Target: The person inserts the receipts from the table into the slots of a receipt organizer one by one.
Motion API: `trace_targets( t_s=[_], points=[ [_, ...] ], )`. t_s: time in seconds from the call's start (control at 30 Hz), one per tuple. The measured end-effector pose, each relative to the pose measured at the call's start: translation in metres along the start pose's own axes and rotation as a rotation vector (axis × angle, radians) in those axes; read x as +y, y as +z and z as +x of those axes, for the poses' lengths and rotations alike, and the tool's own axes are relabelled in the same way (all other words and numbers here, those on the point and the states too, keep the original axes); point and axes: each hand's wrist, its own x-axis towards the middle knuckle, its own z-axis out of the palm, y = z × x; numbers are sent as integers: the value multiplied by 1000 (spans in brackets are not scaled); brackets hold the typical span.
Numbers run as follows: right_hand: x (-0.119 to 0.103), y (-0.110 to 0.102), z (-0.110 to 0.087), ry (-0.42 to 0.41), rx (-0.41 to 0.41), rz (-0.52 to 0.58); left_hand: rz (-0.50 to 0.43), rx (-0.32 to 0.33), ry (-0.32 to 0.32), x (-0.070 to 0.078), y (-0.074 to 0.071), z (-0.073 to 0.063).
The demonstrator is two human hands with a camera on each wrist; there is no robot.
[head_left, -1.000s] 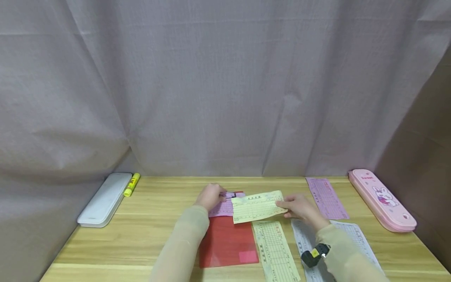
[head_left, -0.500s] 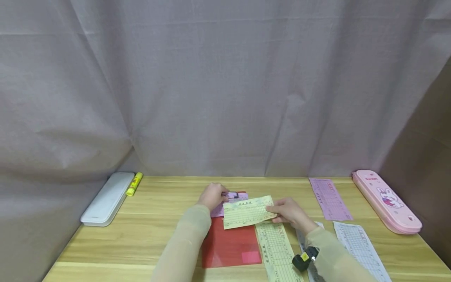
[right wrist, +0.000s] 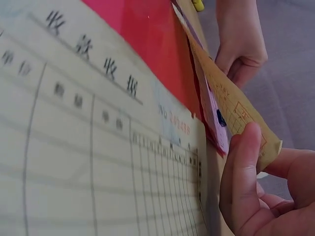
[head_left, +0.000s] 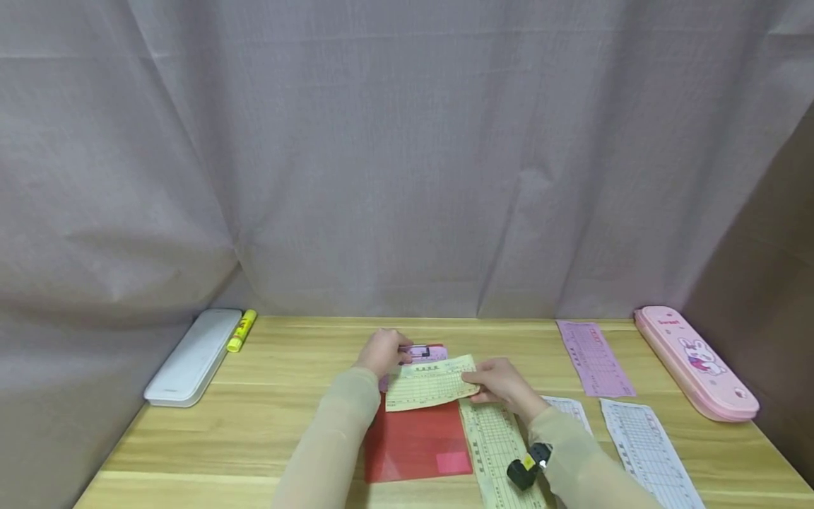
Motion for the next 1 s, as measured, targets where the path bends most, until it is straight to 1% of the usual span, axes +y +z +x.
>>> trace_targets(
  t_s=[0.2, 0.37, 0.53, 0.67, 0.83, 0.93, 1.0],
  points=[
    [1, 10, 5, 9, 2, 46, -1, 2, 4, -1, 1, 1],
    [-1, 17, 5, 10, -8, 24, 10, 8, 6, -3, 3, 1],
    [-4, 24, 5, 14, -18, 32, -8, 12, 7, -5, 4, 1],
    [-6, 30, 8, 33, -3, 51, -14, 14, 3, -6, 4, 0],
    [-8, 35, 12, 52, 17, 62, -6, 30, 30, -6, 3, 1],
    [-8, 37, 15, 63, 23, 66, -16, 24, 46, -5, 2, 1],
    [-8, 37, 16, 69, 24, 74, -33, 11, 42, -4, 0, 1]
  ],
)
